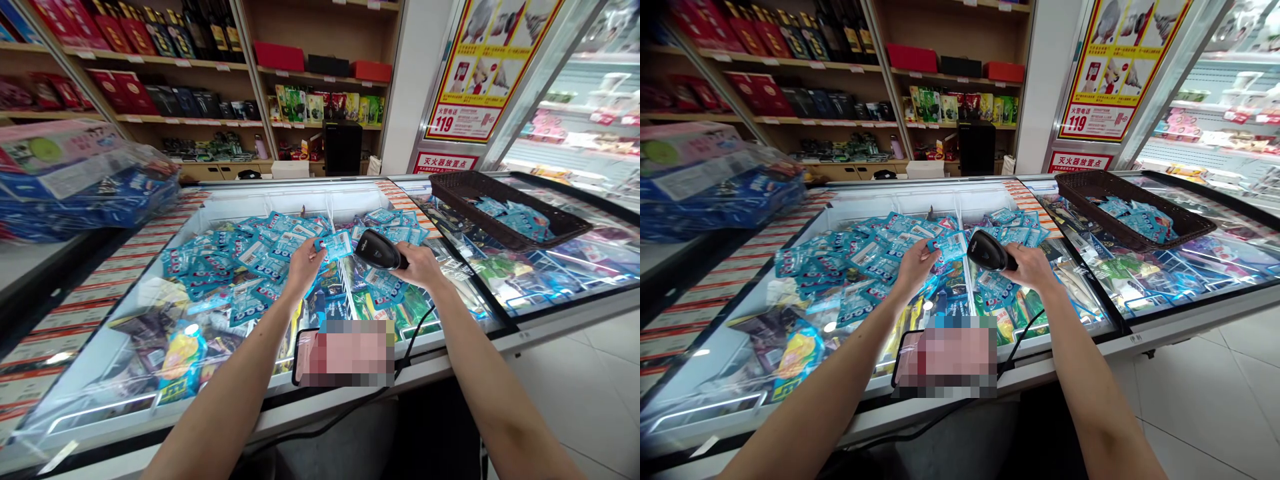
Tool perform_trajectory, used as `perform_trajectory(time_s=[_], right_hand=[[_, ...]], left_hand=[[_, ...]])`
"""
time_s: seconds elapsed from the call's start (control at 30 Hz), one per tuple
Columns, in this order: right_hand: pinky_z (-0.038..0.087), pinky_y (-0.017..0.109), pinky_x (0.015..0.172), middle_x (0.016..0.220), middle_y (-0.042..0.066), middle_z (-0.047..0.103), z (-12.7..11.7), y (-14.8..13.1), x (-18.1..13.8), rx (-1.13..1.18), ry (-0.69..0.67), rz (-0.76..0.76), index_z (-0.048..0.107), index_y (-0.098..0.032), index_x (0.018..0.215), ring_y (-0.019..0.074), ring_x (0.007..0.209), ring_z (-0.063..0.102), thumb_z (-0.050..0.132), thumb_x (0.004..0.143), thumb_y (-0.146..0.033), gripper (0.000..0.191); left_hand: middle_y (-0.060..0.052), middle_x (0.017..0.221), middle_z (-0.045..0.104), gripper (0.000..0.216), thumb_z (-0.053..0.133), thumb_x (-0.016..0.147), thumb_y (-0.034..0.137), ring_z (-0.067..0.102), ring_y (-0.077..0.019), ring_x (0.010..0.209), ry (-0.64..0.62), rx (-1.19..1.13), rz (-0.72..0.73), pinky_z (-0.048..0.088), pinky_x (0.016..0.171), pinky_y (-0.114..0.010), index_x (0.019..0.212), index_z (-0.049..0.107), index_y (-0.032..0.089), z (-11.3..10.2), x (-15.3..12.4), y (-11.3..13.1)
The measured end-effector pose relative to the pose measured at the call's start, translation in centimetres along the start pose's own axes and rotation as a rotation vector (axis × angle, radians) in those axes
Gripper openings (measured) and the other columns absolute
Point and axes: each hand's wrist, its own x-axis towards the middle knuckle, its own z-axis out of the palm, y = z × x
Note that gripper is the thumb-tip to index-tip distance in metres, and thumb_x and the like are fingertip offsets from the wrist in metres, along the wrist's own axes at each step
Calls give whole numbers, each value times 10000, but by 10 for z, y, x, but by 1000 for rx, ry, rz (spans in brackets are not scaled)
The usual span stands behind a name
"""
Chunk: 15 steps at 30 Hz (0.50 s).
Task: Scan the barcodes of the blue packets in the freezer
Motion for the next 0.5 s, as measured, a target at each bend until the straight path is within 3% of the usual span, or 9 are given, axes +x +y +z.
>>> perform_trajectory(time_s=[0.2,0.33,0.5], right_hand=[[438,289,619,881,55,655,1,4,-1,-29,22,17,555,-180,1010,215,771,623,593,746,-370,327],[451,296,643,908,55,654,3,7,-2,-13,29,16,556,-184,1023,217,800,625,587,750,-359,326],[455,305,651,936,62,658,3,8,-3,-11,13,37,560,-187,1024,228,818,623,591,742,-348,327]], left_hand=[[-26,820,561,487,461,849,325,533,-127,662,118,241,135,439,674,-269,1315,379,208,-1,-6,9],[-93,1029,564,411,436,860,314,551,-190,871,253,327,207,432,823,-328,1256,454,206,-18,-2,14],[-99,1065,562,325,414,841,255,499,-246,1053,489,388,110,367,960,-400,1131,541,179,-58,8,-3]])
